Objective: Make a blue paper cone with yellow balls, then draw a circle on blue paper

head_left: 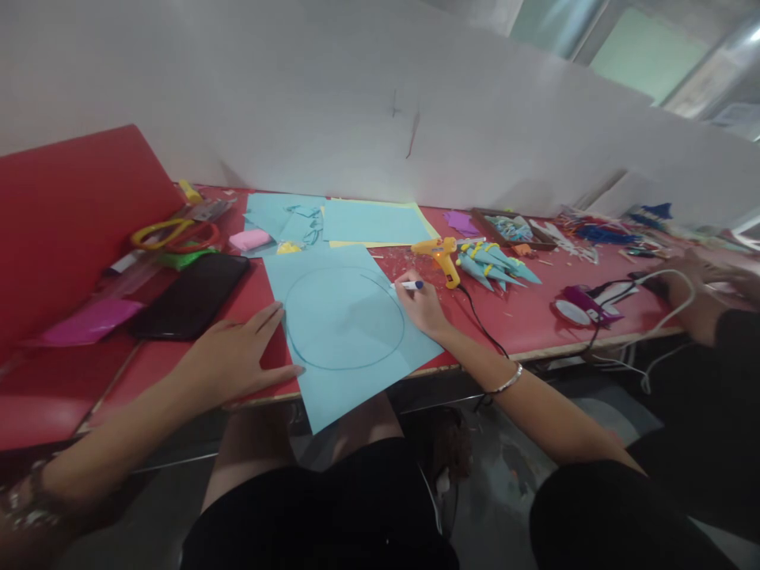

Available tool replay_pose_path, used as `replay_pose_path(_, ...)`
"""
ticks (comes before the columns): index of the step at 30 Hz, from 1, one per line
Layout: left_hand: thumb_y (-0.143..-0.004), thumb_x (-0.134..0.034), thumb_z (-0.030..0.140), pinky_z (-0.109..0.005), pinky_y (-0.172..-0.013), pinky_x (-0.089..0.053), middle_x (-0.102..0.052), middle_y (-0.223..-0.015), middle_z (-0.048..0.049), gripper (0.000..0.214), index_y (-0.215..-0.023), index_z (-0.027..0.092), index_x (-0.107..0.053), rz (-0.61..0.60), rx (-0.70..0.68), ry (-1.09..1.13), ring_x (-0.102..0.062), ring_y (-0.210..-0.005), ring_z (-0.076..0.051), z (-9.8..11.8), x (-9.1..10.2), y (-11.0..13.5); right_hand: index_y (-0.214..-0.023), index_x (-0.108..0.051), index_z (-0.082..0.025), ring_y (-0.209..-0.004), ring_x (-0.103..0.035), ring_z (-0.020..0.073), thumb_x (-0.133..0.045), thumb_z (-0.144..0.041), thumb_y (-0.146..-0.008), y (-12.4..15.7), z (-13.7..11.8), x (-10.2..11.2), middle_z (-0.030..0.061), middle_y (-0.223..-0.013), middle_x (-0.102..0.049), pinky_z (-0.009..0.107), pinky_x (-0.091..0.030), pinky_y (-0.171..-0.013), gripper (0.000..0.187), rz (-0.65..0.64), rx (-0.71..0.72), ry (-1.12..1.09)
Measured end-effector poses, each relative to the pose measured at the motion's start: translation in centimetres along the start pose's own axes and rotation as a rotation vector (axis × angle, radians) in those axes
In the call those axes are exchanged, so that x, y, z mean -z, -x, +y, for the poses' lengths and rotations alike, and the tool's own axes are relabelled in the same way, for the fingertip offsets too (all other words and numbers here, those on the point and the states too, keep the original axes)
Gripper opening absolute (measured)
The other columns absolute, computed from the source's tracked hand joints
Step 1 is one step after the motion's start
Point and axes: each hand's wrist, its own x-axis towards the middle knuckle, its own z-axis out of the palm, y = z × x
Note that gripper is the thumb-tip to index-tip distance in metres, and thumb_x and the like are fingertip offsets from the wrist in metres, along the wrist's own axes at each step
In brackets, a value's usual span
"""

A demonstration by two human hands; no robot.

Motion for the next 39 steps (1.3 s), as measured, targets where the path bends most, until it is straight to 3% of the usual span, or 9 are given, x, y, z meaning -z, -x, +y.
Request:
replay_pose_path(13,-0.077,-0.031,0.066,-0.044,-0.091,-0.035,-0.025,-0.145,-0.0174,0.091,-0.137,0.000,-0.023,-0.001,-0.054,-0.053,-0.050,-0.111,-0.034,0.2,0.5,0.2,-0.070,-0.047,-0.019,-0.050,-0.047,0.0108,-0.042,-0.028,-0.081,1.2,-0.5,1.2,-0.0040,-0.054,-0.045,0.021,-0.032,-0.051,0.015,-0.019,0.026,0.008)
replay_pose_path(30,-0.075,-0.028,0.071,-0.040,-0.088,-0.038,-0.029,-0.143,-0.0183,0.092,-0.137,0.003,-0.027,0.053,-0.067,-0.116,-0.055,-0.106,-0.031,-0.4,-0.4,0.1,-0.073,-0.049,-0.019,-0.050,-0.044,0.0094,-0.043,-0.028,-0.082,3.6,-1.0,2.9,-0.0037,-0.056,-0.046,0.020,-0.030,-0.050,0.014,-0.068,-0.010,0.022)
replay_pose_path(39,-0.073,-0.032,0.071,-0.044,-0.091,-0.036,-0.028,-0.144,-0.0191,0.095,-0.137,0.000,-0.025,0.013,-0.058,-0.079,-0.053,-0.109,-0.034,-0.4,-0.2,-0.2,-0.074,-0.052,-0.018,-0.049,-0.043,0.0090,-0.043,-0.030,-0.083,4.4,-1.1,3.3,-0.0039,-0.056,-0.045,0.021,-0.032,-0.050,0.017,-0.080,-0.004,-0.041)
